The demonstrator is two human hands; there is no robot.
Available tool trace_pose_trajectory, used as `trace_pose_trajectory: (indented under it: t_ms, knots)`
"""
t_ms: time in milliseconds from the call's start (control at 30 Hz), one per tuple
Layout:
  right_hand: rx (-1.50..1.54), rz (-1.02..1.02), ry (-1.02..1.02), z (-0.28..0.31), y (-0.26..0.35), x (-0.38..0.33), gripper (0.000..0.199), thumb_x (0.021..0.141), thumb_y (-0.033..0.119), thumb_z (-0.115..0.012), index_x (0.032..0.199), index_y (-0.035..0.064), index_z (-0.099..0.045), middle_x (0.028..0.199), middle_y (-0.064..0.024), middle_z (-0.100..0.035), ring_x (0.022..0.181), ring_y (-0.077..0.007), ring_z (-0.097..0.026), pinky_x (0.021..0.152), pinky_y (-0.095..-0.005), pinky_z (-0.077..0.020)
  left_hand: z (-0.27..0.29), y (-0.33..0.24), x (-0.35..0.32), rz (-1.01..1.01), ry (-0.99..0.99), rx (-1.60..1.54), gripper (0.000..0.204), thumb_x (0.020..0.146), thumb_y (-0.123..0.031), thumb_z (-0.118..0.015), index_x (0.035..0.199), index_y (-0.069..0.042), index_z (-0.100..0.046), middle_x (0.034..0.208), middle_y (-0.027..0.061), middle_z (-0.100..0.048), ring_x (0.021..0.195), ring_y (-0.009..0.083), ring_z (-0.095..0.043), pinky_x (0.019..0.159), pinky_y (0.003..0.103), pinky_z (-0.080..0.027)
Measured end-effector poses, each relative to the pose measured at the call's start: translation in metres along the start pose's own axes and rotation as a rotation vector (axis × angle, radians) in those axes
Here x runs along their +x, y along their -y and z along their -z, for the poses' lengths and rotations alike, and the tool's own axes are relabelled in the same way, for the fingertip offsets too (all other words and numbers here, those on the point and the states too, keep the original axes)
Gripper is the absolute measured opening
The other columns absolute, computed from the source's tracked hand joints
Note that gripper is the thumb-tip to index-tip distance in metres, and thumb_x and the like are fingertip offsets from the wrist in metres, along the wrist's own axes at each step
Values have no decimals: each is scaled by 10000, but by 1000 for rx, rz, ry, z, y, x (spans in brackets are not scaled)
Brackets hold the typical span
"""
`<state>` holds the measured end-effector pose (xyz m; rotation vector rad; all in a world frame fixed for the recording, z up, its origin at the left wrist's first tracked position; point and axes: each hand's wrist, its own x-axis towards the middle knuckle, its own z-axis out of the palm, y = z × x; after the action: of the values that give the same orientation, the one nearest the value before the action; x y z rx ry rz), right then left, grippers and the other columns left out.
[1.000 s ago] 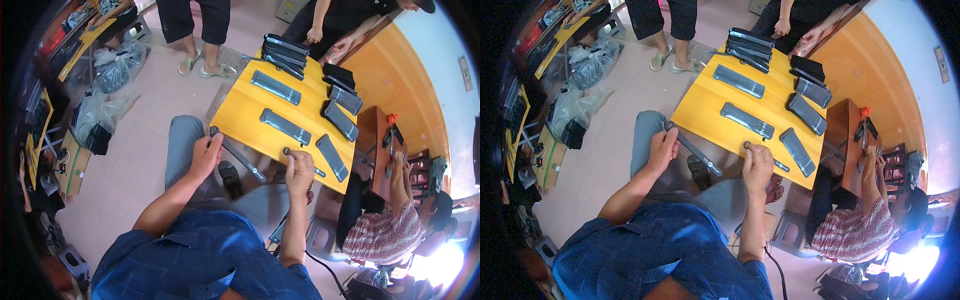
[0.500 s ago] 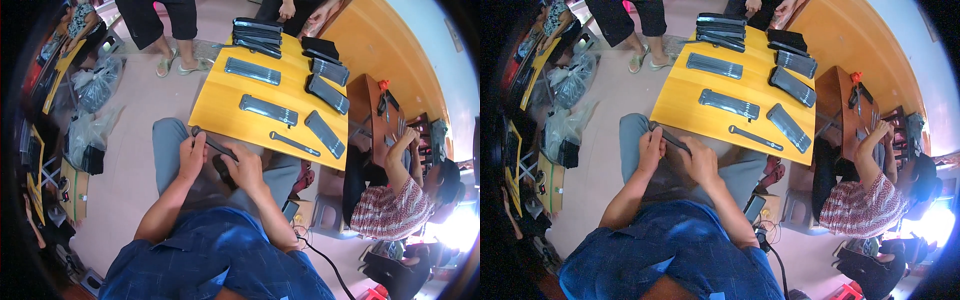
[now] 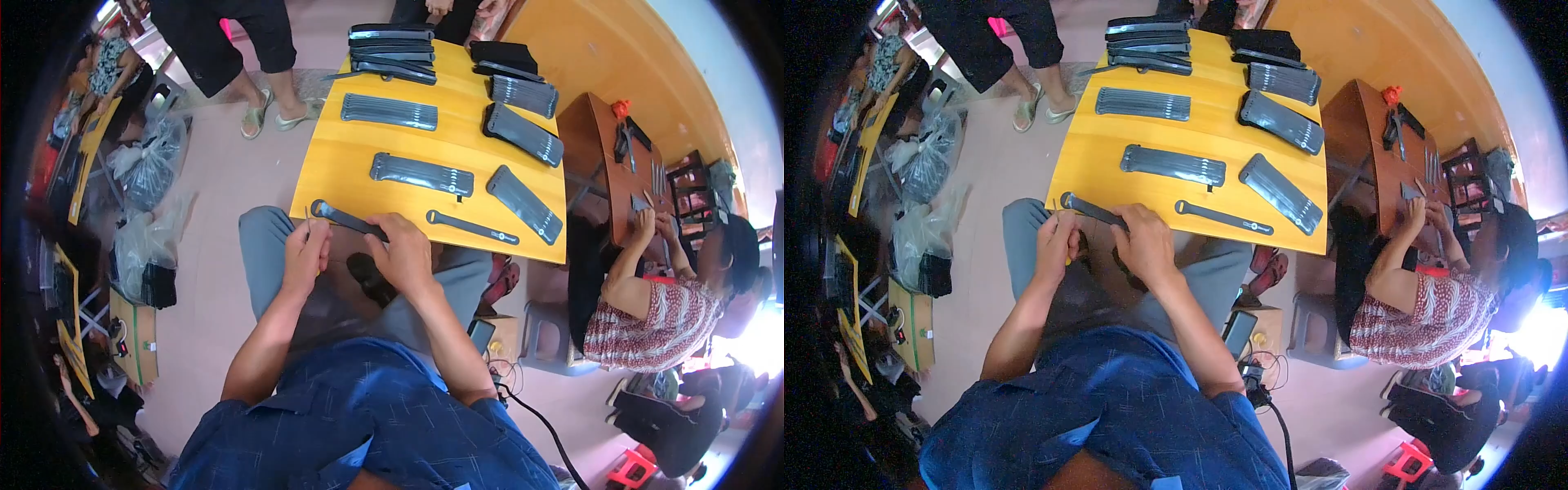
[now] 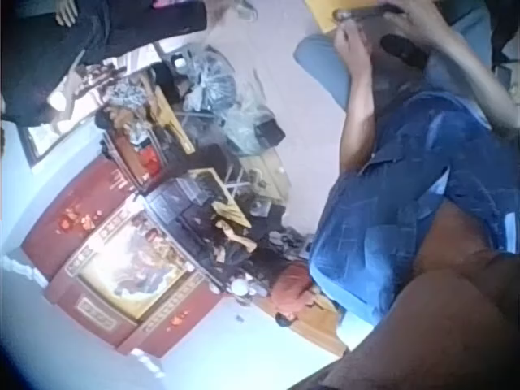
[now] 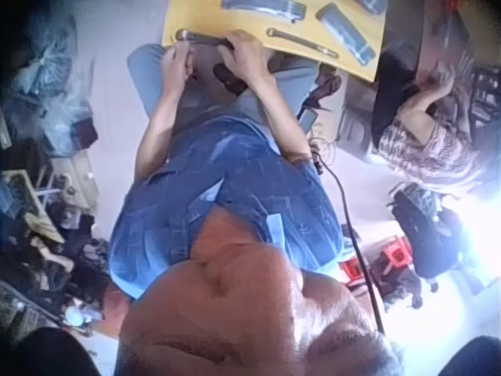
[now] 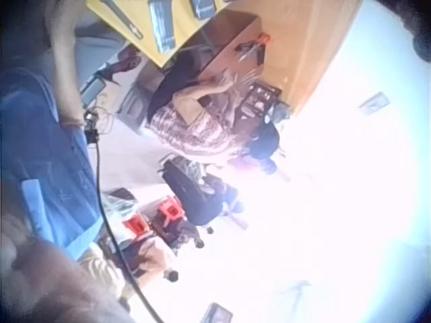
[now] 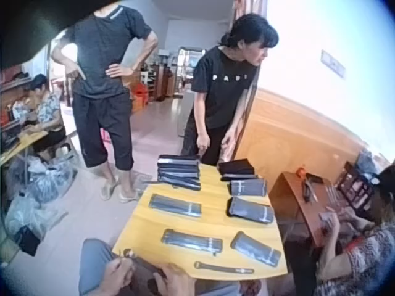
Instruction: Attaching black straps to grey plastic components using a small screwdriver as part of a manufacturing process.
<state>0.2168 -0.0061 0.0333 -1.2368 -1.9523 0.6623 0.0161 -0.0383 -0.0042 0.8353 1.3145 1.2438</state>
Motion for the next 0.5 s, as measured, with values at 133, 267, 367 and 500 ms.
trace_pose_trajectory:
  t_ms: [133,267,367,500]
  knots:
    - [-30,-1,-74,-3,-9,6,230,827,78,-754,1051,34,-726,1010,-156,-707,958,-371,-684,844,-425,-549,4,-2,-7,37,30,62,250,1079,-288,-529,977,-68,-592,670,-10,-518,513,68,-462,470,234,-374]
    - [-43,49,-97,-10,-19,14,184,812,79,-743,994,49,-740,972,-143,-695,917,-373,-668,836,-455,-543,7,-1,-13,-116,28,380,170,1055,-183,-531,1113,-48,-616,744,44,-594,606,134,-580,545,296,-468]
    - [-65,85,-83,-16,-34,16,138,799,75,-750,935,54,-752,943,-138,-710,911,-367,-668,825,-454,-539,1,-5,-10,-368,19,666,213,1021,-134,-573,1206,-61,-649,827,113,-679,701,232,-678,625,349,-531]
    - [-31,103,-139,-22,-42,13,105,790,73,-768,894,59,-760,923,-129,-717,895,-358,-664,819,-447,-531,-13,-22,-14,-585,34,869,285,977,-145,-625,1252,-96,-679,1041,184,-732,908,384,-712,727,463,-576]
